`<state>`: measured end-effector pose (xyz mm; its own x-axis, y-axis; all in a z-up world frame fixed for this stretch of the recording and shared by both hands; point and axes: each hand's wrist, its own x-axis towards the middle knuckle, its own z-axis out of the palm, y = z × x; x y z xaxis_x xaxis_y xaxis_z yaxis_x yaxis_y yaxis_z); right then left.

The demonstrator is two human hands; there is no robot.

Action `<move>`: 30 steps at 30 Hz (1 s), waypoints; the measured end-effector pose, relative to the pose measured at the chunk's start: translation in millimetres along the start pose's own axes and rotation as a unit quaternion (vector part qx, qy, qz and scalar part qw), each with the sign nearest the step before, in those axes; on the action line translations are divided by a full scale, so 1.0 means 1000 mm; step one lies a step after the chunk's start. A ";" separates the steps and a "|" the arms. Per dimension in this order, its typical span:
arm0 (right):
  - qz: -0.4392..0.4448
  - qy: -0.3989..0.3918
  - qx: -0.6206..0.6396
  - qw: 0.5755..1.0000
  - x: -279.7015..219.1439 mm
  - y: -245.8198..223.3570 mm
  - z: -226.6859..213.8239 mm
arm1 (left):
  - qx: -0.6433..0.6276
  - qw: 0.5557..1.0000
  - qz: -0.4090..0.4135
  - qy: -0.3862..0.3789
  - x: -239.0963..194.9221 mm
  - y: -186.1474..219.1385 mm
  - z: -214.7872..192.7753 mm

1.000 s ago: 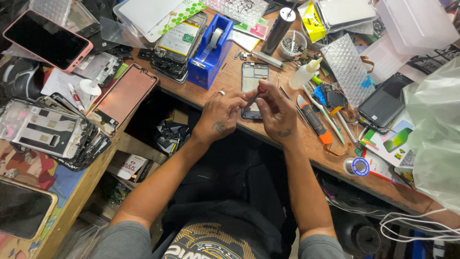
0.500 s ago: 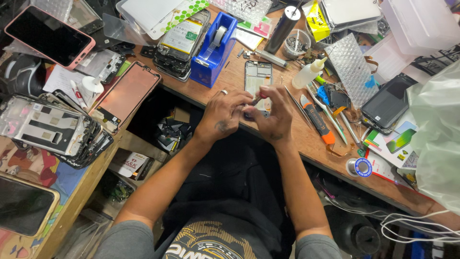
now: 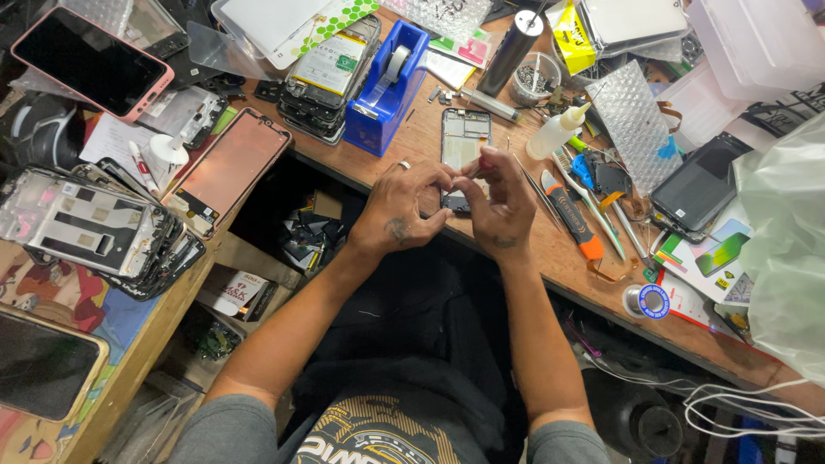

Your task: The person uses a screwdriver to remove screws from a smartphone chassis, then detaches and removes internal components including a small circuit board and the battery. The person handles the phone and components by hand while working at a cluttered repair bench.

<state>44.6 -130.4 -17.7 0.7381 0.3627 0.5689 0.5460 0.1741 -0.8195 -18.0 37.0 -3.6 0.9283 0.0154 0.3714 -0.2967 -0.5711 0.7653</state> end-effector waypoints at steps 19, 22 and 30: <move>-0.037 0.004 -0.037 0.999 -0.009 0.021 -0.003 | -0.001 0.999 -0.032 -0.005 -0.001 -0.006 0.002; 0.010 0.000 -0.005 1.000 -0.011 0.016 -0.003 | -0.006 0.999 -0.035 -0.007 -0.002 -0.008 0.002; -0.031 0.028 -0.057 0.997 -0.009 0.015 0.001 | -0.001 0.999 -0.043 -0.011 -0.001 -0.007 0.002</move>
<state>45.8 -130.1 -35.4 0.7202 0.3028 0.6241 0.6310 0.0879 -0.7708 -16.5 38.9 -10.1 0.9552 0.0464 0.2922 -0.2156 -0.5669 0.7951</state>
